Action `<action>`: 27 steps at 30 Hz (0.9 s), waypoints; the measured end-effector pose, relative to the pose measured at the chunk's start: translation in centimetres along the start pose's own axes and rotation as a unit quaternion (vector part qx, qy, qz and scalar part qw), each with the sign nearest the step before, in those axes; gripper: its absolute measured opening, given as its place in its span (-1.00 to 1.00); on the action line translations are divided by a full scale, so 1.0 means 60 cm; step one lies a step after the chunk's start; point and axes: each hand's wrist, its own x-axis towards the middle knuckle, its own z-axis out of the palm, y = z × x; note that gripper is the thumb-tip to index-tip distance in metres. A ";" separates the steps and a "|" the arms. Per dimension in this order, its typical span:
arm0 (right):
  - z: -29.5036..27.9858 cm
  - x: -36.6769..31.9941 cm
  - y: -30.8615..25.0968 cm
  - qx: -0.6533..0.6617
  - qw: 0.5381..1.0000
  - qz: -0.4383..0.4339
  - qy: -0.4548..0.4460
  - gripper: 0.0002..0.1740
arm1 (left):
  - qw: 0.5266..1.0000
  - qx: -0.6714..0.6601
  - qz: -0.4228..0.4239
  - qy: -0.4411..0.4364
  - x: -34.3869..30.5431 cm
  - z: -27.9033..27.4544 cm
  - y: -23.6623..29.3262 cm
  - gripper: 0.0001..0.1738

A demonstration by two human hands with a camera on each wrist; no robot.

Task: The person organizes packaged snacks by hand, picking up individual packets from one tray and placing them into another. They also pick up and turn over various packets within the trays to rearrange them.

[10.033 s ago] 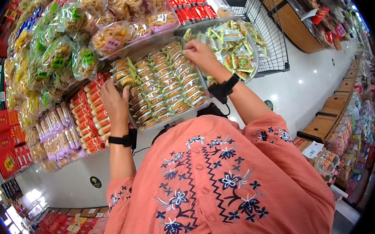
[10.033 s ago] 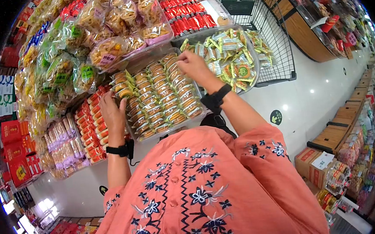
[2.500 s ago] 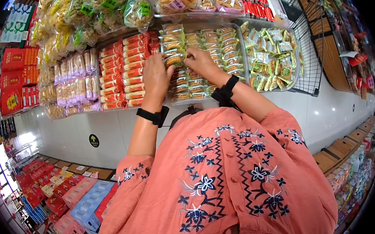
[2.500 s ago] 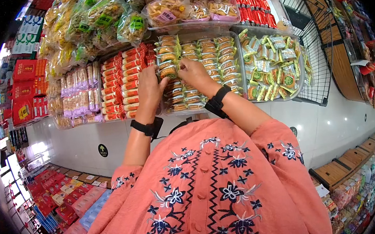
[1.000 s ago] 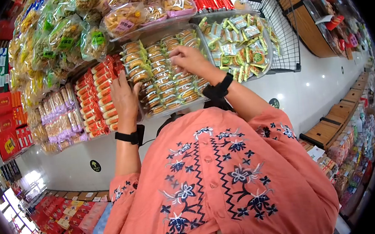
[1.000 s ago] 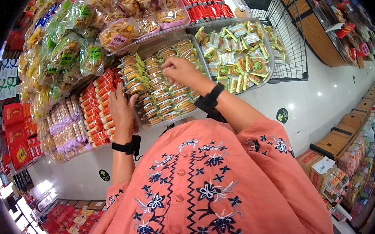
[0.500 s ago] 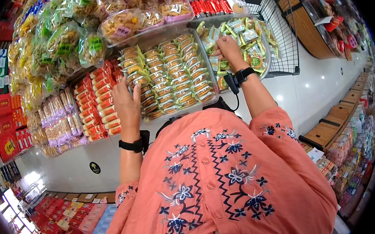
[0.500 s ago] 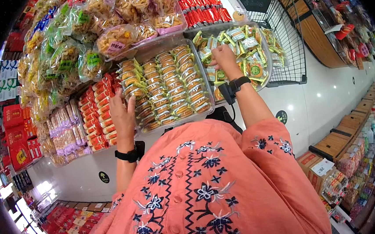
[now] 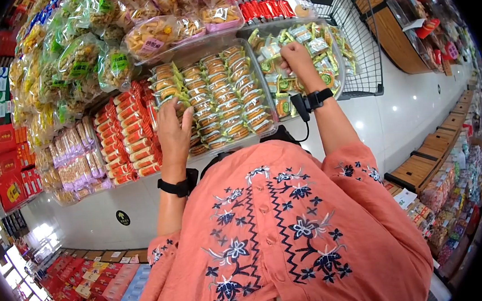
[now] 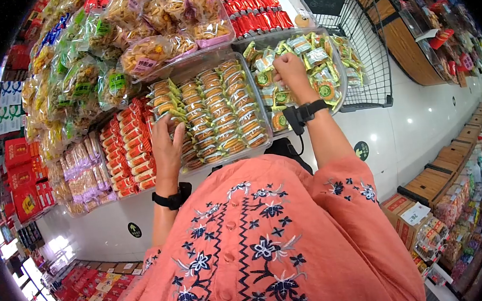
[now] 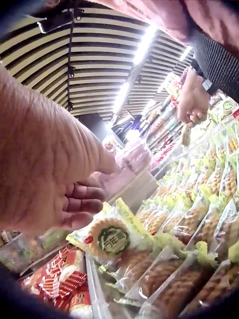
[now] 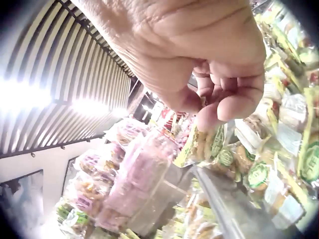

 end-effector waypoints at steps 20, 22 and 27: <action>0.109 -0.124 -0.109 0.145 0.942 0.060 -0.296 -0.66 | 0.827 -0.484 -0.207 -0.195 0.046 0.018 0.063 -0.62; 0.127 -0.135 -0.110 0.113 0.938 0.056 -0.324 -0.64 | 0.785 -0.535 -0.242 -0.200 0.039 0.010 0.055 -0.63; 0.166 -0.161 -0.122 0.082 0.919 0.061 -0.380 -0.61 | 0.758 -0.563 -0.274 -0.182 0.025 -0.006 0.044 -0.63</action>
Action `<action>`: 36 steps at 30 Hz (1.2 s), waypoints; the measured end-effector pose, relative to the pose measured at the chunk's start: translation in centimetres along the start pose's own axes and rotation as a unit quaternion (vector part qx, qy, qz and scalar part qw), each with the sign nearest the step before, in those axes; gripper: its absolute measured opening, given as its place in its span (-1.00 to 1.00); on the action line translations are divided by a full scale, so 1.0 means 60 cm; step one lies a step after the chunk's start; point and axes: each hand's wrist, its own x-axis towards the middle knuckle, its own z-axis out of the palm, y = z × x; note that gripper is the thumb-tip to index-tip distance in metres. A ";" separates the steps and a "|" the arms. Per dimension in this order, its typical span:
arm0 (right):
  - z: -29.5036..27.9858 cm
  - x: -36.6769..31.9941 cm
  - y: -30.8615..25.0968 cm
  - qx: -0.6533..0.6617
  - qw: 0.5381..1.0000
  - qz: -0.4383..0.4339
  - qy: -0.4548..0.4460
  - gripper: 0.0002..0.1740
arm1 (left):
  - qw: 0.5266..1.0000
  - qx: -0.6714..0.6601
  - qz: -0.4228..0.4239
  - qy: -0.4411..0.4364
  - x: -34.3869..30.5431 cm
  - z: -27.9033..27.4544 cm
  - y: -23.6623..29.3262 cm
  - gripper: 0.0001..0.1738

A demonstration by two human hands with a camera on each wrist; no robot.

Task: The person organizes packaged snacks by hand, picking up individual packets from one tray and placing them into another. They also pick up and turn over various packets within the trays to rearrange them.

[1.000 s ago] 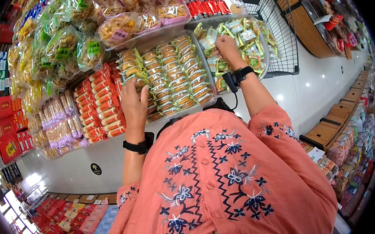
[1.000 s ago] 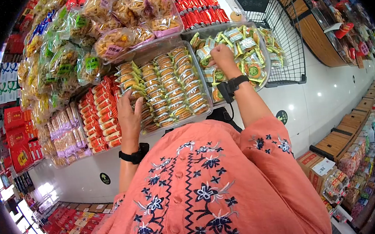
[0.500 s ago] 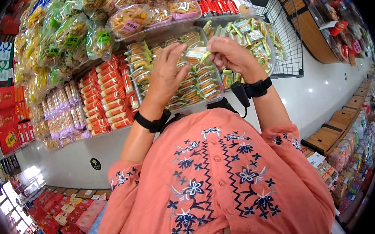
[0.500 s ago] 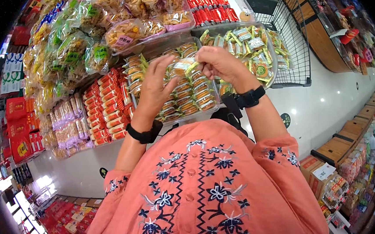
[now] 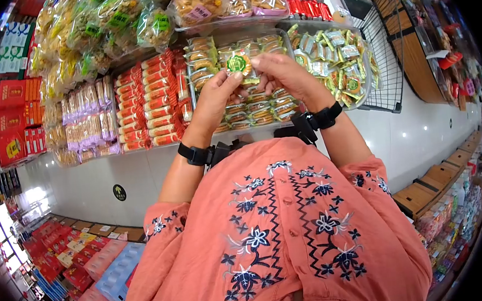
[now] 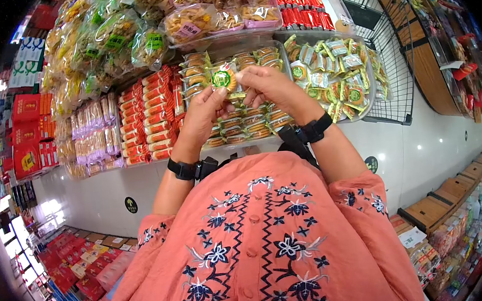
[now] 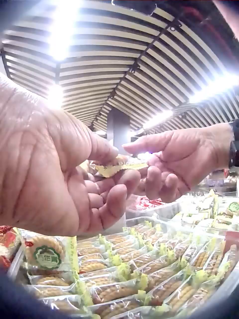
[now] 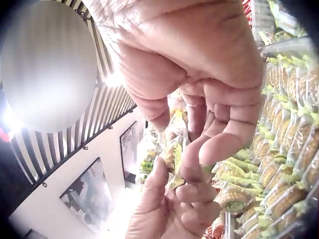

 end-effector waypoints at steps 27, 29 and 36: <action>0.101 0.056 0.067 -0.515 0.819 -0.251 -0.031 -0.61 | 0.869 0.454 0.175 0.087 -0.080 -0.085 -0.021 -0.44; 0.105 0.059 0.067 -0.512 0.824 -0.238 -0.042 -0.61 | 0.863 0.483 0.120 0.087 -0.083 -0.095 -0.019 -0.50; 0.076 0.082 0.113 -0.425 0.877 -0.225 0.004 -0.60 | 0.876 0.422 0.156 0.170 -0.068 -0.136 -0.044 -0.60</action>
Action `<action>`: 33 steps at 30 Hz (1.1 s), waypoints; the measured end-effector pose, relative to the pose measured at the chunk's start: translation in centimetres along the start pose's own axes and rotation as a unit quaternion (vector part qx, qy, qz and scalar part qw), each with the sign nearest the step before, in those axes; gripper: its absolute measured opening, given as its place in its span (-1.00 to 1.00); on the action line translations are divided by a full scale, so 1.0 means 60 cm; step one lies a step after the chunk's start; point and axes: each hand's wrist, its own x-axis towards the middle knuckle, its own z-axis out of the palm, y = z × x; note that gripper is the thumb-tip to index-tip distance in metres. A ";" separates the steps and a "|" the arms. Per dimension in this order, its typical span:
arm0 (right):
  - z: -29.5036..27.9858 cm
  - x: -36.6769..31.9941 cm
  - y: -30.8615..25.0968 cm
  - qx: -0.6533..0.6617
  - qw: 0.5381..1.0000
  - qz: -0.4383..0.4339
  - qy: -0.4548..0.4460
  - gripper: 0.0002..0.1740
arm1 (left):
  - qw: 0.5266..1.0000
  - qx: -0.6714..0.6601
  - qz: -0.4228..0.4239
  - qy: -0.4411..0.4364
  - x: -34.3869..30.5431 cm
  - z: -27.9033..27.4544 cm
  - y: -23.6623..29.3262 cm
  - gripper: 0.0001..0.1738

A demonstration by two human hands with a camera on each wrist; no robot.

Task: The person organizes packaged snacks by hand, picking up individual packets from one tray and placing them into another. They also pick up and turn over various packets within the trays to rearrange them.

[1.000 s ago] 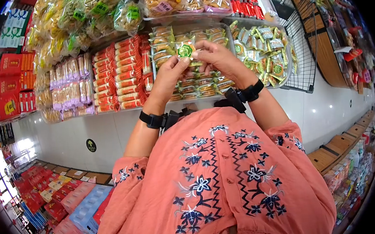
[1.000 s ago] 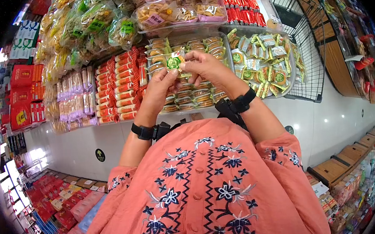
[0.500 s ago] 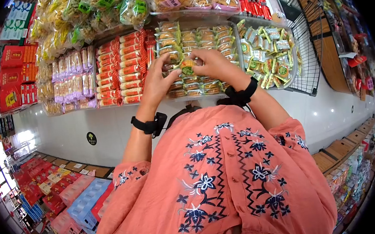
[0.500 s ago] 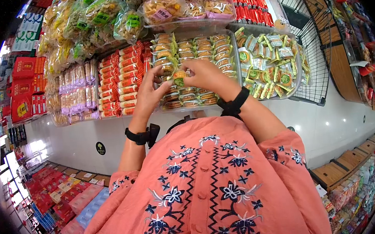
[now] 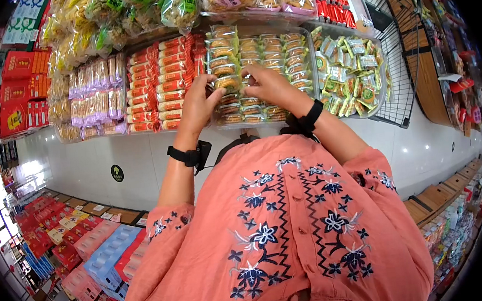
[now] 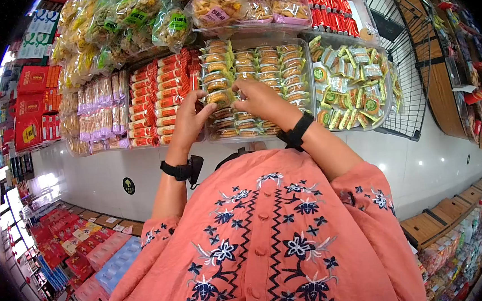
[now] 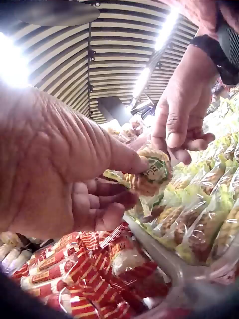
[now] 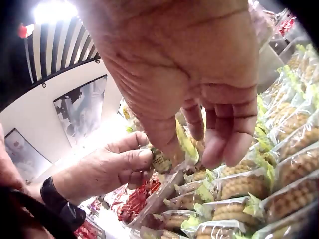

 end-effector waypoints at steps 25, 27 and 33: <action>0.075 0.025 0.021 -0.156 0.984 -0.018 0.089 -0.68 | 0.967 0.207 0.088 0.116 0.016 0.019 0.018 -0.56; 0.073 0.024 0.024 -0.154 0.983 -0.024 0.093 -0.68 | 0.972 0.193 0.078 0.112 0.021 0.020 0.023 -0.57; 0.060 0.017 0.036 -0.106 0.993 -0.008 0.057 -0.67 | 0.965 0.224 0.100 0.092 0.022 0.031 0.014 -0.69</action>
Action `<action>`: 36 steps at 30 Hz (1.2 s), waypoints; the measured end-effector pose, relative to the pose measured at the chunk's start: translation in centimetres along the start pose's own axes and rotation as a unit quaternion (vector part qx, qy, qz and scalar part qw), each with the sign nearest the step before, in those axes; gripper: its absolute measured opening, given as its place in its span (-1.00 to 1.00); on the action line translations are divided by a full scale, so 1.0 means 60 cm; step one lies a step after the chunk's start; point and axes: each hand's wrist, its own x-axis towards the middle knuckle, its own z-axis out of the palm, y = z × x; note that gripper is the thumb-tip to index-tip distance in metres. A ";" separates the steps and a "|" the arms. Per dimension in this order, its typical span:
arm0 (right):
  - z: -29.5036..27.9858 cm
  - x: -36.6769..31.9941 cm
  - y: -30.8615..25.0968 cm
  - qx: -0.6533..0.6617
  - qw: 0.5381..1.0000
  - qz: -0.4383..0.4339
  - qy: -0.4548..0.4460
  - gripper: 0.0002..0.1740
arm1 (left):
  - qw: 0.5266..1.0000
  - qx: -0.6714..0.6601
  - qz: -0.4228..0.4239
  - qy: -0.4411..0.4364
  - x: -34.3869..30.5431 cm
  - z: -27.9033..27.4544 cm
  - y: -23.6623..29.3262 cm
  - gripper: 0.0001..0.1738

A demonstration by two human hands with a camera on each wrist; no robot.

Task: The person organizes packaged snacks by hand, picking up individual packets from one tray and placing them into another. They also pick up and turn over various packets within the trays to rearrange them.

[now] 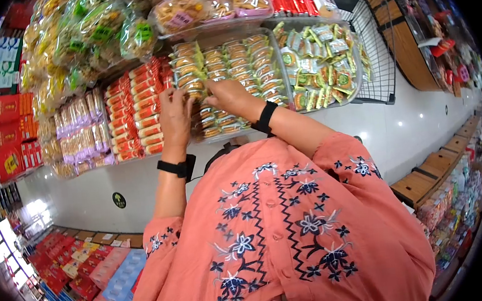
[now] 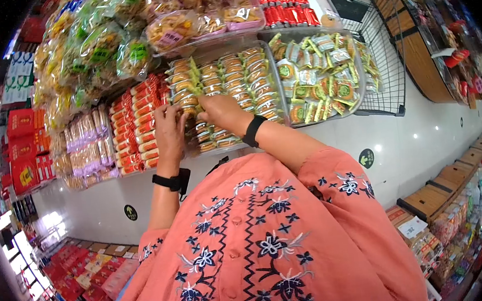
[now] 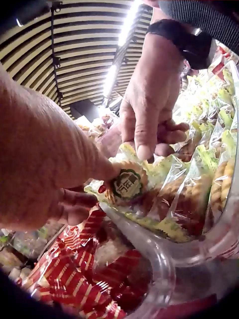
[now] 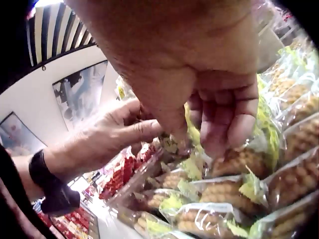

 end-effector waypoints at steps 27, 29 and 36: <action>-0.243 0.004 0.314 -0.151 0.972 0.151 0.100 -0.53 | 0.998 -0.060 -0.014 0.009 -0.014 -0.016 0.024 -0.64; -0.240 0.008 0.309 -0.171 0.968 0.166 0.081 -0.54 | 0.998 -0.060 -0.028 0.011 -0.022 -0.017 0.023 -0.65; -0.231 -0.010 0.288 -0.240 0.954 0.154 0.088 -0.53 | 0.997 -0.065 -0.024 0.022 -0.021 -0.019 0.041 -0.65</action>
